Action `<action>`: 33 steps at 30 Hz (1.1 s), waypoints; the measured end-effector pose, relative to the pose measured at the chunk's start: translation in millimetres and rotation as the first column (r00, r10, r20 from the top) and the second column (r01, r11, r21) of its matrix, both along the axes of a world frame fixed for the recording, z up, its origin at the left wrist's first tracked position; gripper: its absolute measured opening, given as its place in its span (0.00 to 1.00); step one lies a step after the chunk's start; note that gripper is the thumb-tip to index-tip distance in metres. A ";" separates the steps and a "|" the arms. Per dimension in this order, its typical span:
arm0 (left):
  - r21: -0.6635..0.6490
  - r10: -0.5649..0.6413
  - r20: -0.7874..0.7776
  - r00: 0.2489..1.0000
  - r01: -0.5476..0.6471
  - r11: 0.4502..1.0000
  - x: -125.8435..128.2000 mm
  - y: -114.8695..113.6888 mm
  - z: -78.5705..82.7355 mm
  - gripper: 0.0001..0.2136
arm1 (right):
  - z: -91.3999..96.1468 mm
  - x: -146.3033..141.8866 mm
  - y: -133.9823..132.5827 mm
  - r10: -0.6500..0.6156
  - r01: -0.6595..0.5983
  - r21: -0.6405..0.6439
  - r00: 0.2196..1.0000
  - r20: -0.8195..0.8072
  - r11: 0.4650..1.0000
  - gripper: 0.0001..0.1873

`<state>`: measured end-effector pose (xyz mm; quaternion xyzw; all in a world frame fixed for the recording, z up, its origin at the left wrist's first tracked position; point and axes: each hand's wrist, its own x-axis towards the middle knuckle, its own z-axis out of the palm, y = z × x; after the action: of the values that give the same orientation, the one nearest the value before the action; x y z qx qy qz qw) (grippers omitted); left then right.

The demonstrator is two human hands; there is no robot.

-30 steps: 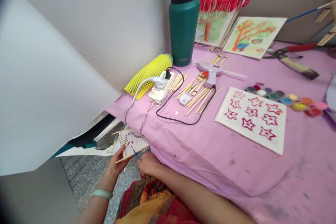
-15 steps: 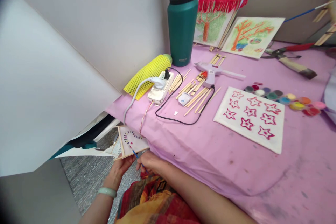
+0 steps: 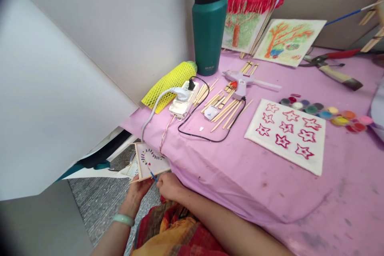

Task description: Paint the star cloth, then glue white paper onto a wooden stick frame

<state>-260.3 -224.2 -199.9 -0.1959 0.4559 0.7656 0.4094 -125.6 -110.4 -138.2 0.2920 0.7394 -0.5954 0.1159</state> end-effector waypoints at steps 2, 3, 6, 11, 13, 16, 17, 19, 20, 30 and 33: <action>0.000 0.002 0.005 1.000 -0.002 1.000 -0.1 -0.1 0.4 0.18 | -0.3 -1.2 0.3 0.010 -0.010 -0.012 1.000 0.007 1.000 0.07; 0.001 0.004 0.006 1.000 -0.004 1.000 -0.3 0.0 0.7 0.18 | -0.2 -1.8 0.4 0.008 -0.008 -0.014 1.000 0.008 1.000 0.06; 0.006 0.004 0.011 1.000 -0.004 1.000 -1.0 0.7 1.5 0.17 | -0.2 -2.7 0.3 -0.013 0.014 -0.021 1.000 0.010 1.000 0.05; 0.016 0.008 0.013 1.000 -0.008 1.000 -0.5 0.2 0.5 0.18 | -1.4 -2.3 -0.3 0.009 -0.006 -0.111 1.000 0.027 0.994 0.09; 0.015 0.011 0.015 1.000 -0.011 1.000 -0.4 -0.5 -0.4 0.18 | -1.1 -2.3 0.2 0.000 0.004 -0.124 1.000 0.029 0.992 0.08; 0.011 0.014 0.018 1.000 -0.014 1.000 -0.7 -1.7 -1.2 0.19 | -0.4 -2.4 1.0 -0.049 0.051 -0.095 0.999 0.021 0.994 0.05; 0.010 0.015 0.018 1.000 -0.015 1.000 -0.8 -2.1 -1.2 0.19 | -0.5 -2.4 0.8 -0.057 0.058 -0.096 0.998 0.019 0.994 0.05; 0.010 0.016 0.018 1.000 -0.016 1.000 -0.8 -2.8 -1.2 0.19 | -1.1 -2.3 0.1 -0.044 0.047 -0.136 0.999 0.025 0.990 0.02; 0.009 0.015 0.017 1.000 -0.016 1.000 -0.7 -3.0 -1.2 0.19 | -1.6 -2.3 -0.4 -0.028 0.032 -0.173 0.999 0.030 0.984 0.05; -0.003 0.024 0.016 1.000 -0.024 1.000 4.4 -0.9 -1.8 0.20 | 12.2 1.0 11.4 0.017 -0.009 -0.454 1.000 0.013 0.891 0.13; 0.002 0.039 -0.010 0.999 -0.039 0.999 0.1 -0.4 1.5 0.16 | 15.0 3.6 13.4 0.005 -0.005 -0.478 1.000 -0.001 0.879 0.13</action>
<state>-260.2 -224.6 -198.4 -0.2005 0.4536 0.7747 0.3923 -122.0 -97.1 -123.2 0.2527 0.5706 -0.7589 0.1861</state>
